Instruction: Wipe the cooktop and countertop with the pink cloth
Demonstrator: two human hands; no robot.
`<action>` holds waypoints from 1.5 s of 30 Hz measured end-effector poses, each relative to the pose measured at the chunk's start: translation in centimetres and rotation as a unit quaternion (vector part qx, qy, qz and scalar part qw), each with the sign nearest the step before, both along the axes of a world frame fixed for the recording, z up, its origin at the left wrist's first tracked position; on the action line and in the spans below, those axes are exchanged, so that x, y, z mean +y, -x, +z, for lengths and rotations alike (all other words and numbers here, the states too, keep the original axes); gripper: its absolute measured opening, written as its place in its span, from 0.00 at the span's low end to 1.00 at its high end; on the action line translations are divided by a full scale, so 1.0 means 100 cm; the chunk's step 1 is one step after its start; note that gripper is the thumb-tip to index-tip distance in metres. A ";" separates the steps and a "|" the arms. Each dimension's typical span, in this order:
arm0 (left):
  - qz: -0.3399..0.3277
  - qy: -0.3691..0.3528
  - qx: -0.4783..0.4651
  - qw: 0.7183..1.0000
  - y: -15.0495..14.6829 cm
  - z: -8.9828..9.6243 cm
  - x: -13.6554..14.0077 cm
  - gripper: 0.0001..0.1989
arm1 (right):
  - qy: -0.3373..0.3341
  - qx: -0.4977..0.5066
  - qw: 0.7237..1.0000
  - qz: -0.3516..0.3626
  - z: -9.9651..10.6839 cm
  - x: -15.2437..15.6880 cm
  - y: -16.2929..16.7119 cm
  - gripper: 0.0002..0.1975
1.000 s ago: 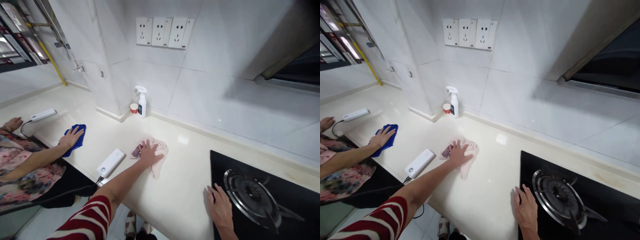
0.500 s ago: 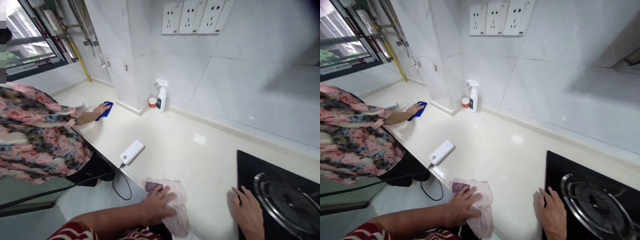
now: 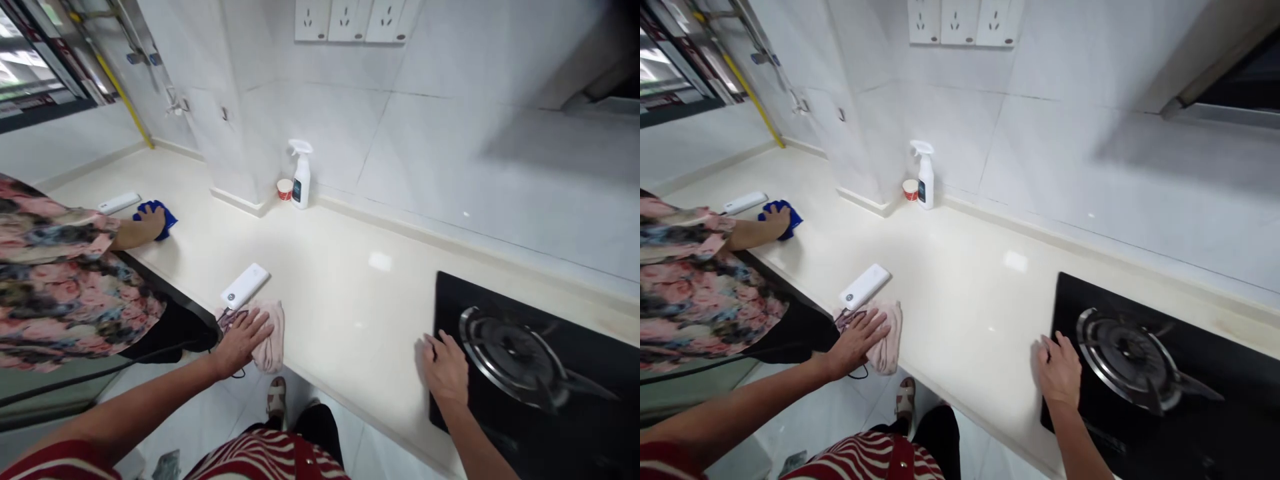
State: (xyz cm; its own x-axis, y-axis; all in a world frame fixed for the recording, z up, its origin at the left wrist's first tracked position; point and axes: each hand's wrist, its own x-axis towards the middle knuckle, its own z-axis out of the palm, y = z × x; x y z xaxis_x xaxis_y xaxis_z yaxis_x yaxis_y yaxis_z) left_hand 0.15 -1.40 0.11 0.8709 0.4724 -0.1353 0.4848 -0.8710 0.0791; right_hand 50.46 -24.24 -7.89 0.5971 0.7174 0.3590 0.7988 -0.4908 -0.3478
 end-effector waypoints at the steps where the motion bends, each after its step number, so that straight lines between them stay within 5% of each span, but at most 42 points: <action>1: -0.011 0.006 0.002 1.000 -0.008 -0.002 -0.007 0.48 | -0.004 -0.002 1.000 0.001 0.002 0.001 0.001 0.29; 10: -0.219 0.057 -0.100 0.969 -0.145 -0.019 -0.113 0.29 | -0.029 0.011 0.999 0.007 0.014 0.004 0.009 0.29; 16: -0.355 0.022 -0.156 0.921 -0.245 -0.015 -0.194 0.28 | -0.030 0.020 0.999 0.010 0.019 0.005 0.010 0.28; 22: -0.411 -0.024 -0.166 0.896 -0.289 -0.013 -0.240 0.27 | -0.030 0.027 0.999 0.015 0.017 0.002 0.006 0.28; 25: -0.386 -0.029 -0.159 0.908 -0.276 -0.014 -0.236 0.24 | -0.027 0.033 0.999 0.018 0.015 0.001 0.005 0.29; 29: -0.323 0.005 -0.144 0.936 -0.224 -0.023 -0.204 0.24 | -0.031 0.044 0.998 0.020 0.013 0.000 0.006 0.27; 33: -0.198 0.050 -0.106 0.973 -0.139 -0.031 -0.145 0.24 | -0.050 0.049 0.997 0.021 0.011 -0.001 0.007 0.28; 38: -0.043 0.030 -0.054 0.997 -0.033 -0.017 -0.058 0.25 | -0.043 0.048 0.998 0.020 0.010 0.001 0.007 0.28; 45: -0.015 -0.040 -0.111 0.993 0.033 -0.028 0.000 0.31 | -0.031 0.033 0.999 0.010 0.004 0.002 0.003 0.28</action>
